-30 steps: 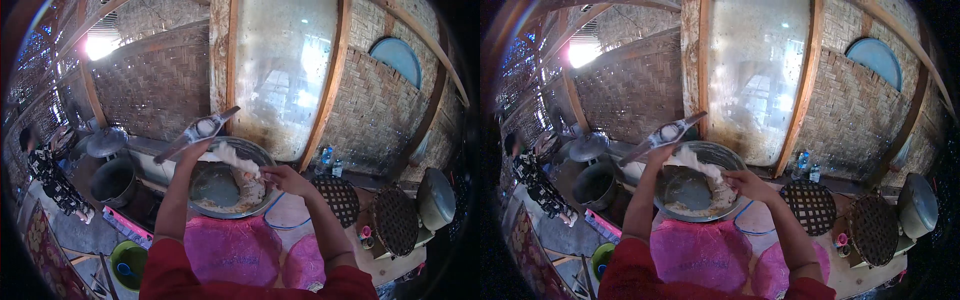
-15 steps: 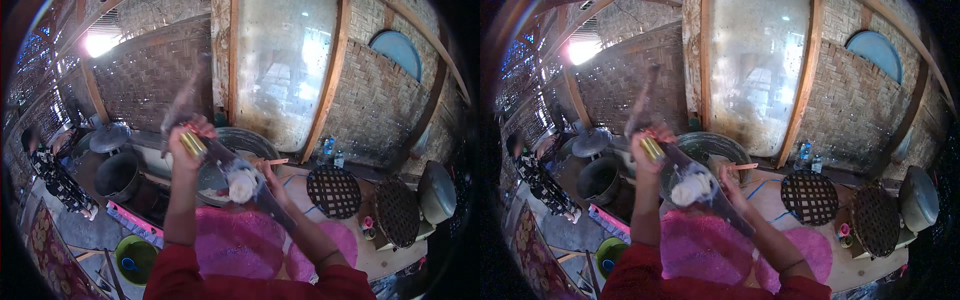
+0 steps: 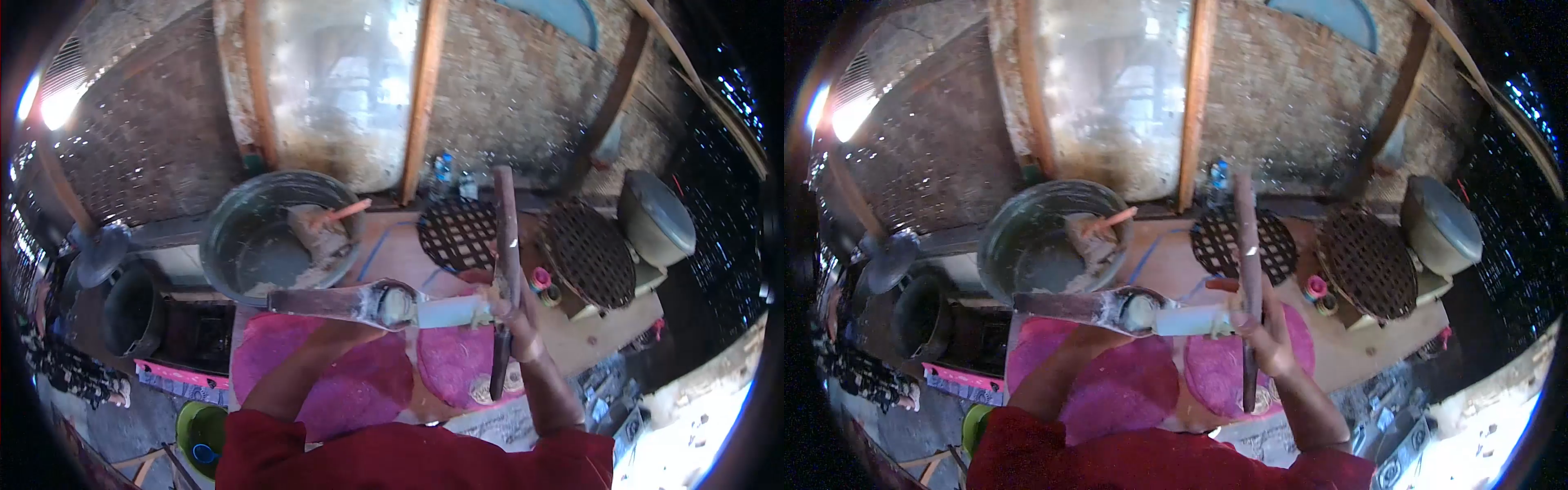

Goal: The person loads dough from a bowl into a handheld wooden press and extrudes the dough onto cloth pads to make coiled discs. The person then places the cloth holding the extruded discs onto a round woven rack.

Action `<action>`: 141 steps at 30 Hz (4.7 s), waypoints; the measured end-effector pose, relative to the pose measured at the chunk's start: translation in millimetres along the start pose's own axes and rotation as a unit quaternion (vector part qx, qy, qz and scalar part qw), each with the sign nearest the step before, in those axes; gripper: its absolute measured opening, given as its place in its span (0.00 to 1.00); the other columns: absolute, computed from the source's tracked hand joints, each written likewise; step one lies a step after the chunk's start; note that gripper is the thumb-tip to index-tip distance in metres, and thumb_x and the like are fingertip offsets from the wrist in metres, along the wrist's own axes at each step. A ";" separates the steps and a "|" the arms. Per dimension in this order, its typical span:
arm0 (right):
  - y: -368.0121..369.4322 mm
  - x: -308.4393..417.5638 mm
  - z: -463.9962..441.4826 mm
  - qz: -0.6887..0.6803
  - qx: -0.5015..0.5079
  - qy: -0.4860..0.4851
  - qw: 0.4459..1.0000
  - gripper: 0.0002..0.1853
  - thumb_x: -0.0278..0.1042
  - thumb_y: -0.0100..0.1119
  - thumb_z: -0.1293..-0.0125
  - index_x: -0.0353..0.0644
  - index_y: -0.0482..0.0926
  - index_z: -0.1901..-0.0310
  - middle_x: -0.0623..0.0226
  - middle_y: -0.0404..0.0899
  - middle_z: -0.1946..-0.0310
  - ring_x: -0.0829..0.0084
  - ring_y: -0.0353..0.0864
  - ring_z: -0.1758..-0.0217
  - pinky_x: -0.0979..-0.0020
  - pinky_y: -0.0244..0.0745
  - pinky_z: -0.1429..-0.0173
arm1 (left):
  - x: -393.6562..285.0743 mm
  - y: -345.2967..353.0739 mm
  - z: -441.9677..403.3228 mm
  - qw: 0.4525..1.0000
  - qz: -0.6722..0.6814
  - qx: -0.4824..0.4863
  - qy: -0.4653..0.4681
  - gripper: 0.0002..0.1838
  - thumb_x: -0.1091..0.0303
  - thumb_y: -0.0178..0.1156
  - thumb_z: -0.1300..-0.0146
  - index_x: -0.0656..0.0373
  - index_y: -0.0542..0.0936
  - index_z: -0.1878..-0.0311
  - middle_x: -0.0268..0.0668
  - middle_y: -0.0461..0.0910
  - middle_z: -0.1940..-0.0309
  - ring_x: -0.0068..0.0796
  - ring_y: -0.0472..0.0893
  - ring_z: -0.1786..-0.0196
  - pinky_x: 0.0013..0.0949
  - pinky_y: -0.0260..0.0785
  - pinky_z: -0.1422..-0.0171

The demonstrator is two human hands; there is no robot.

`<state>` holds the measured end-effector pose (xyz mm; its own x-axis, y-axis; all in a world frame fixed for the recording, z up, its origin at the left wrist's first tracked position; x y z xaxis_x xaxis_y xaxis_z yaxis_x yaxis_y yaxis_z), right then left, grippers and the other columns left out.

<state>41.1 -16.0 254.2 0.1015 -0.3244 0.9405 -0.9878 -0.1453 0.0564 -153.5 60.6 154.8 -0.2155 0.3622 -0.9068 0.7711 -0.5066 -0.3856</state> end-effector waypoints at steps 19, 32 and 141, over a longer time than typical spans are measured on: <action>-59.2 -33.4 100.8 0.036 0.119 0.237 0.963 0.63 0.57 0.74 0.56 0.31 0.41 0.30 0.47 0.64 0.39 0.56 0.65 0.36 0.58 0.57 0.32 | -42.0 132.6 -12.9 0.966 0.013 0.242 0.088 0.23 0.62 0.72 0.52 0.61 0.77 0.53 0.41 0.78 0.57 0.33 0.78 0.53 0.34 0.69 0.45; 1.2 -127.4 223.6 -0.568 0.230 0.320 0.722 0.65 0.80 0.53 0.55 0.34 0.41 0.29 0.40 0.59 0.36 0.50 0.63 0.34 0.53 0.53 0.30 | -197.7 117.4 -88.2 0.719 0.633 0.176 0.226 0.64 0.11 0.31 0.60 0.47 0.33 0.26 0.54 0.45 0.29 0.52 0.61 0.34 0.54 0.48 0.30; -150.0 -180.6 72.8 0.072 0.041 0.511 0.856 0.37 0.69 0.39 0.34 0.36 0.71 0.49 0.55 0.79 0.65 0.68 0.81 0.66 0.69 0.77 0.63 | 129.8 99.3 -223.2 0.604 0.794 -0.068 0.034 0.20 0.47 0.44 0.33 0.52 0.72 0.70 0.29 0.72 0.78 0.29 0.75 0.70 0.40 0.68 0.56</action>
<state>179.5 -3.7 51.5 -0.2188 0.6360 0.7400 -0.9654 -0.2514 -0.0693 28.8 231.9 36.7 0.8810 -0.4613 -0.1049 0.0166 -0.1913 0.9814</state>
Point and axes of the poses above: each hand's wrist, its own z-axis away from the middle knuckle, its own y-axis out of the palm, x = y × z, the point moved 8 cm from there along -z, towards the middle knuckle
